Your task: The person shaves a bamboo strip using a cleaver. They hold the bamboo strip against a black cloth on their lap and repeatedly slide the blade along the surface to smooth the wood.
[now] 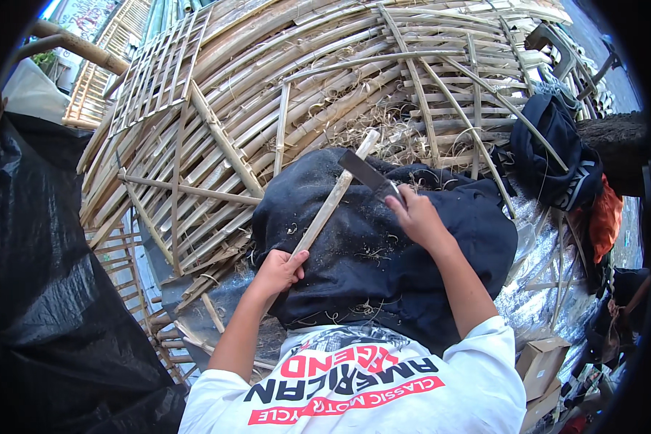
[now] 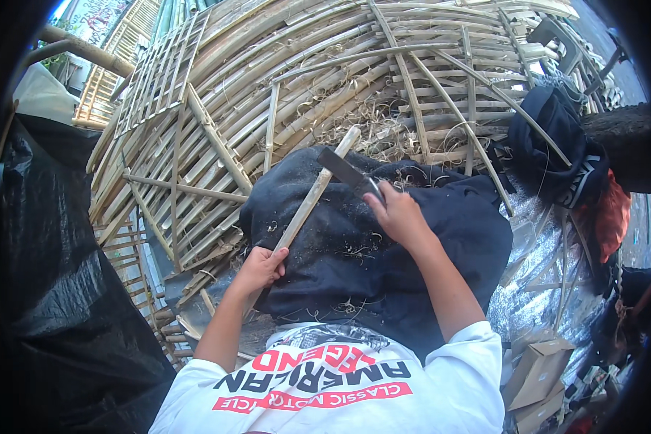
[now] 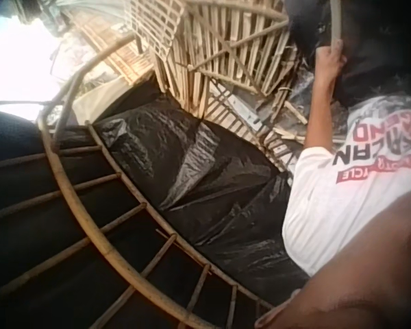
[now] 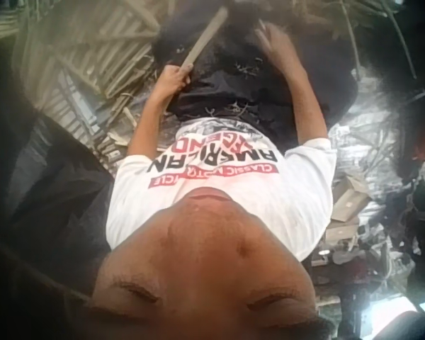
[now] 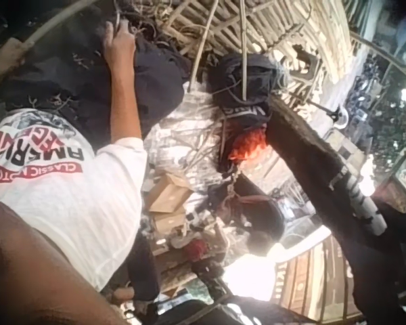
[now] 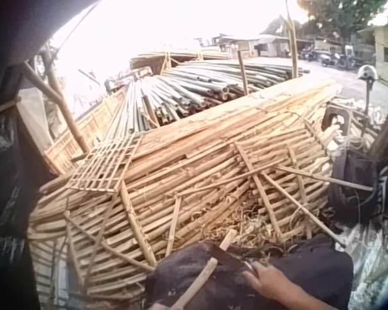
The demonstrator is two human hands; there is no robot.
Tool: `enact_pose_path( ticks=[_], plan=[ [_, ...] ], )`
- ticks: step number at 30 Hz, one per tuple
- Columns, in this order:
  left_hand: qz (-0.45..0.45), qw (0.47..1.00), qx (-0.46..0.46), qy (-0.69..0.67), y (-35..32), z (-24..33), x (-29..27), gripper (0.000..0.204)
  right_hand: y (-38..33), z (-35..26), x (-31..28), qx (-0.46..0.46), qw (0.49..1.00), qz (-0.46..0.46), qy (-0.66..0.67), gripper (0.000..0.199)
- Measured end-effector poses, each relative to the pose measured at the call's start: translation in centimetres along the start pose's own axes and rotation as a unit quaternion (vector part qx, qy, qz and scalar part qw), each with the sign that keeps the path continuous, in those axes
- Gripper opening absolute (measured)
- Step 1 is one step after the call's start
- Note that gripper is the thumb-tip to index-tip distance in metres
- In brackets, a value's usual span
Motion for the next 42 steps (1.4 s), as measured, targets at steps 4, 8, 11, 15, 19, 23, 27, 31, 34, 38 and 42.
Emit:
enact_pose_path(
  ticks=[4,8,11,15,19,23,27,31,34,38,42],
  plan=[
    [0.012,1.0,0.007,-0.003,-0.5,-0.2,0.0,0.057,0.6,0.2,-1.3,0.033,0.998,-0.005,0.056,0.035],
    [0.005,1.0,0.0,0.021,-0.1,0.5,0.1,0.057,-0.3,0.4,0.7,-0.021,0.999,-0.046,0.008,0.036],
    [0.02,0.999,0.037,0.031,-0.4,0.1,-0.5,0.057,0.3,-1.1,-1.9,0.03,0.998,-0.04,0.029,0.036],
    [0.03,0.997,0.063,0.02,-0.3,0.1,0.1,0.059,-0.4,-0.4,0.4,0.005,0.999,-0.034,0.004,0.038],
    [0.039,0.996,0.074,0.037,-0.4,0.0,-0.5,0.059,0.0,-1.8,-1.0,0.025,0.999,-0.037,-0.003,0.033],
    [0.01,0.997,0.064,0.031,0.0,0.6,0.0,0.059,-0.6,-0.8,1.1,0.018,0.996,-0.082,0.024,0.036],
    [0.016,0.998,0.056,0.029,-0.1,0.1,-0.5,0.058,-1.7,-4.5,-0.1,0.001,0.991,-0.13,-0.029,0.034],
    [0.009,0.999,0.042,0.024,-0.2,0.4,-0.3,0.056,-1.0,-3.3,0.8,0.035,0.999,0.0,0.022,0.035],
    [0.005,0.999,0.034,0.024,0.0,-0.2,-0.5,0.056,-2.2,-2.7,2.0,0.024,0.998,-0.048,0.011,0.035],
    [0.007,0.999,0.031,0.019,-0.3,0.5,-0.6,0.058,-2.5,-3.0,1.8,0.046,0.996,-0.076,-0.028,0.032],
    [0.01,0.999,0.031,0.015,-0.2,0.3,-0.5,0.058,-4.0,-2.1,4.7,0.034,0.995,-0.028,0.088,0.034]
  ],
)
Point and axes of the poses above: each hand's wrist, its own y-axis towards the middle knuckle, its own x-axis out of the palm, z = x × y, the point moved 5 cm from there along y, towards the middle knuckle, and after that the axes turned 13 degrees about x, right-handed, at the moved point
